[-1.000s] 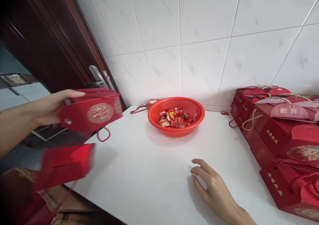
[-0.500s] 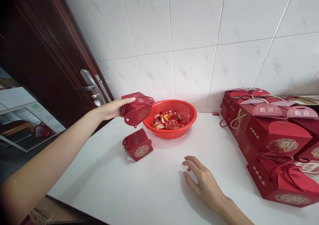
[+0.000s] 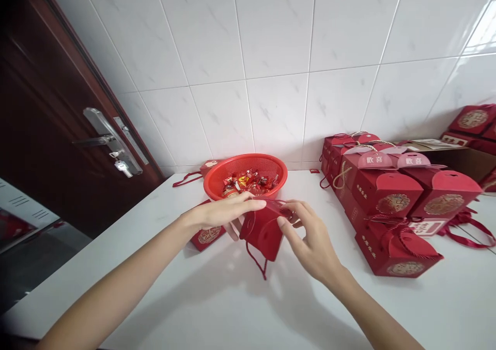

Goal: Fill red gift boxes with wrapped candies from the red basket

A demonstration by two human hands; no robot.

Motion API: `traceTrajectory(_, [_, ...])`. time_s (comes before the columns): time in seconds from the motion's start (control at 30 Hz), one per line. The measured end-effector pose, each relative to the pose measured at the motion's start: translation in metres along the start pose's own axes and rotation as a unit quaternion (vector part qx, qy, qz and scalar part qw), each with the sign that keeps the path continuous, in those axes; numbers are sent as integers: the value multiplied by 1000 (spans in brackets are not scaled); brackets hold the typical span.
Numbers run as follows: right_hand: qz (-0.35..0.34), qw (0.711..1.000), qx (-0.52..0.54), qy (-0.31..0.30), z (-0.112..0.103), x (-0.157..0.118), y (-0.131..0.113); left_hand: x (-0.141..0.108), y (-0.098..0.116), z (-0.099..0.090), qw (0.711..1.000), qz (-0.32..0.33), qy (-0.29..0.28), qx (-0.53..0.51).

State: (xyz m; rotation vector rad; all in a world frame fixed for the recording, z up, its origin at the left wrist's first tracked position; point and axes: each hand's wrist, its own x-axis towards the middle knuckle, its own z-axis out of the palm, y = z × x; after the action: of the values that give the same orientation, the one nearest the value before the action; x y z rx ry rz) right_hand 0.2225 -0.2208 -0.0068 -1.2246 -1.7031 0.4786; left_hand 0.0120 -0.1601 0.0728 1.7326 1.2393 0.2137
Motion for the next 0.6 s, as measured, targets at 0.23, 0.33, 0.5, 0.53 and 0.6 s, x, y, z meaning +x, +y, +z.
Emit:
traceTrajectory(0.23, [125,979,56,-149,5,5,16,10,-20,17,999,-29,-21,-7])
traceTrajectory(0.33, [134,977,39,-162,8,4,14,12,-26,23,999,9,19,29])
traceTrajectory(0.5, [167,953,104,-231,-3,7,13,12,-32,9,999,38,15,-28])
traceTrajectory(0.53, [169,944,117,-258,-6,7,13,13,-35,5,998,37,0,-44])
traceTrajectory(0.6, [154,927,125,-318,-10,7,13,17,-43,-1,998,31,-20,-59])
